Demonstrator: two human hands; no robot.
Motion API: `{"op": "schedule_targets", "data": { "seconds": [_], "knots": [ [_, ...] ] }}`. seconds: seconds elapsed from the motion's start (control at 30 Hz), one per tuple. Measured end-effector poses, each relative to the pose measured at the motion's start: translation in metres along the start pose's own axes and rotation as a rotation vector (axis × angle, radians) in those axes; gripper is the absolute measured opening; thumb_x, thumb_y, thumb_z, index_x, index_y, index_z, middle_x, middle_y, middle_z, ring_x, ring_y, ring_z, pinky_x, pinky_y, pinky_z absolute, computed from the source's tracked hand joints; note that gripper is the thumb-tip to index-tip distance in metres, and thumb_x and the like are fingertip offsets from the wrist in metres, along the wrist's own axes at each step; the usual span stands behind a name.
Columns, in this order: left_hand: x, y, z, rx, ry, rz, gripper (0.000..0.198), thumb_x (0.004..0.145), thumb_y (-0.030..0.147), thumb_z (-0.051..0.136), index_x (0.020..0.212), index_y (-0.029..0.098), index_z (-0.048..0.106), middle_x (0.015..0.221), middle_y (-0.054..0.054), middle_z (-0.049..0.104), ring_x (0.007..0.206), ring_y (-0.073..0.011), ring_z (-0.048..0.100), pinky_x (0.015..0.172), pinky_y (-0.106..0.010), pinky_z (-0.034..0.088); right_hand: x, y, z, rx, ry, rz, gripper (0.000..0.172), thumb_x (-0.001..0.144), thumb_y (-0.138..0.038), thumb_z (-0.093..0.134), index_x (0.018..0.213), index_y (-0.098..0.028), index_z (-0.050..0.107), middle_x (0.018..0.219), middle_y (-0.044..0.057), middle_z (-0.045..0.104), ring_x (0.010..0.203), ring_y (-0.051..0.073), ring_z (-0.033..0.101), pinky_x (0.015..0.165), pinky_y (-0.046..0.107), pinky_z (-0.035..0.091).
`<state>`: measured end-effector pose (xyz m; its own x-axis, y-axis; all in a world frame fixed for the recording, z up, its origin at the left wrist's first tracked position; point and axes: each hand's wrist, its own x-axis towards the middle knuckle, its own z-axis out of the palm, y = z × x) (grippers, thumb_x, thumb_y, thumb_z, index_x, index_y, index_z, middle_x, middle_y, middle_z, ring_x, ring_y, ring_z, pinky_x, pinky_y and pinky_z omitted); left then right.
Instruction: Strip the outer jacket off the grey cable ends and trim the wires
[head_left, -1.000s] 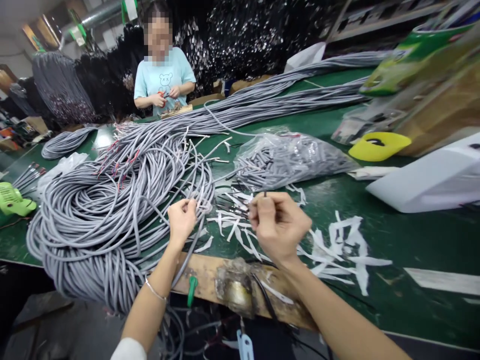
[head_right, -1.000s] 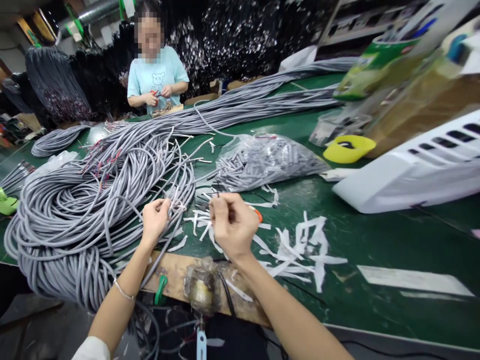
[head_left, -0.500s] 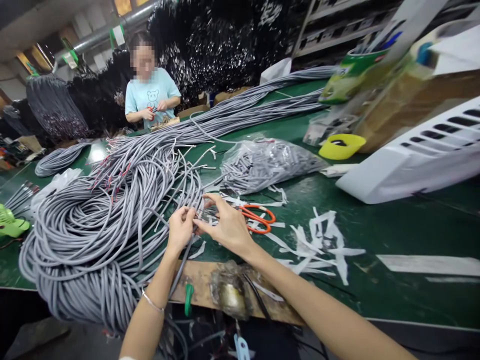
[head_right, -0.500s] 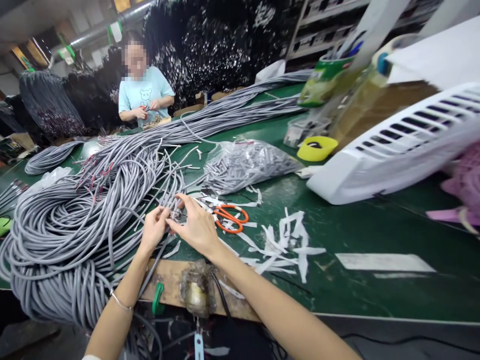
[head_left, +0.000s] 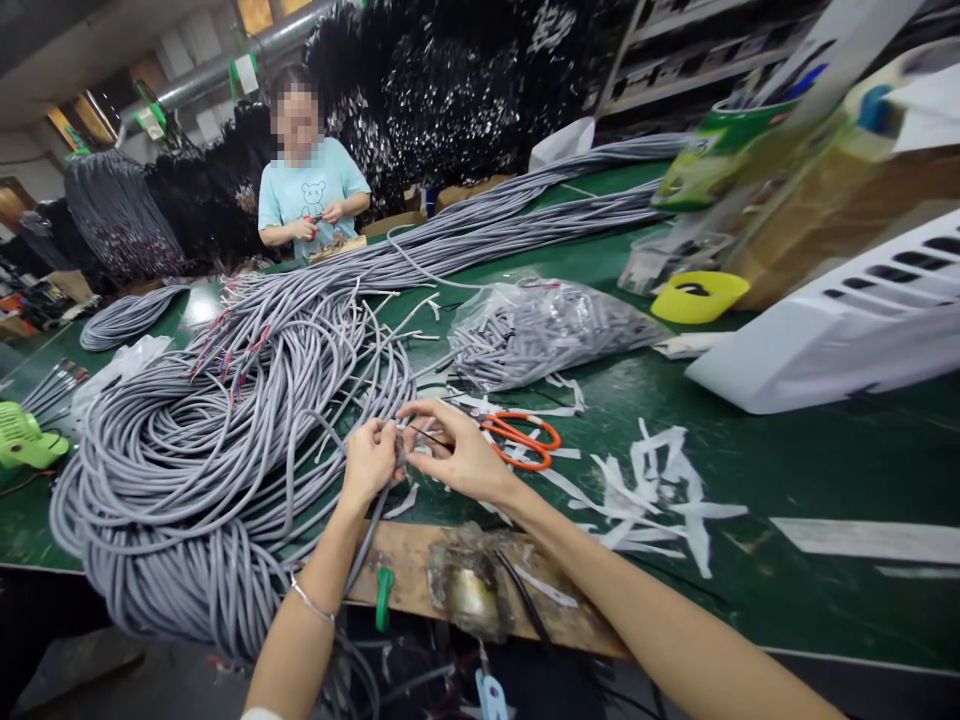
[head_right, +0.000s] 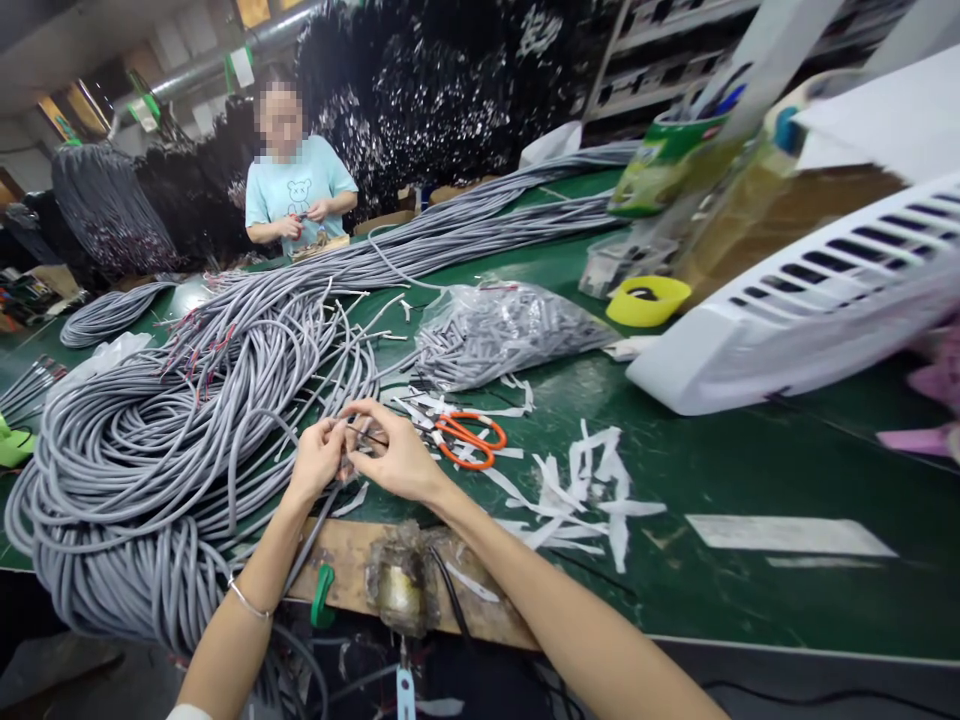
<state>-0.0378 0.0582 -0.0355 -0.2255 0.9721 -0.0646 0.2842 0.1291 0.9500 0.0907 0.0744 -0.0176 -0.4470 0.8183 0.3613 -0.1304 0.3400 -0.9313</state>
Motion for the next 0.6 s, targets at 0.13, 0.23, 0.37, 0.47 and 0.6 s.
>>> {"op": "schedule_targets", "data": {
  "seconds": [0.13,0.23,0.37,0.47,0.6],
  "knots": [
    [-0.002,0.003,-0.001,0.087,0.036,0.028,0.026,0.081,0.027,0.040,0.057,0.019,0.041,0.038,0.008,0.041,0.027,-0.0066,0.036,0.035,-0.018,0.027,-0.001,-0.003,-0.010,-0.215,-0.122,-0.168,0.011,0.064,-0.012,0.053,0.069,-0.016,0.062,0.062,0.001,0.064,0.050,0.010,0.054,0.045,0.019,0.039],
    [-0.003,0.001,-0.001,0.141,0.094,0.042,0.027,0.082,0.023,0.038,0.056,0.019,0.040,0.040,0.007,0.042,0.031,-0.0074,0.038,0.039,-0.019,0.030,-0.002,-0.004,-0.016,-0.240,-0.198,-0.272,0.012,0.067,-0.011,0.054,0.062,-0.016,0.064,0.061,0.002,0.066,0.055,0.012,0.059,0.053,0.021,0.046],
    [-0.001,-0.005,0.000,0.178,0.186,0.048,0.025,0.083,0.021,0.037,0.058,0.020,0.039,0.043,0.006,0.043,0.034,-0.0093,0.040,0.044,-0.022,0.032,-0.005,-0.011,-0.024,-0.281,-0.317,-0.286,0.014,0.070,-0.012,0.056,0.060,-0.017,0.065,0.059,0.002,0.066,0.054,0.012,0.061,0.055,0.022,0.048],
    [-0.001,-0.007,-0.002,0.189,0.274,0.051,0.023,0.085,0.021,0.035,0.062,0.021,0.037,0.045,0.006,0.043,0.037,-0.0110,0.042,0.046,-0.023,0.034,-0.009,-0.017,-0.028,-0.247,-0.482,-0.200,0.011,0.070,-0.018,0.061,0.061,-0.018,0.066,0.056,0.001,0.065,0.048,0.011,0.057,0.048,0.021,0.044],
    [-0.004,0.000,-0.006,0.210,0.394,0.086,0.017,0.087,0.022,0.034,0.071,0.021,0.039,0.053,0.003,0.046,0.047,-0.0138,0.049,0.050,-0.024,0.034,-0.008,-0.013,-0.021,-0.110,-0.117,-0.072,0.015,0.064,-0.029,0.069,0.072,-0.018,0.062,0.053,-0.004,0.056,0.037,0.006,0.037,0.034,0.018,0.028]
  ]
}}
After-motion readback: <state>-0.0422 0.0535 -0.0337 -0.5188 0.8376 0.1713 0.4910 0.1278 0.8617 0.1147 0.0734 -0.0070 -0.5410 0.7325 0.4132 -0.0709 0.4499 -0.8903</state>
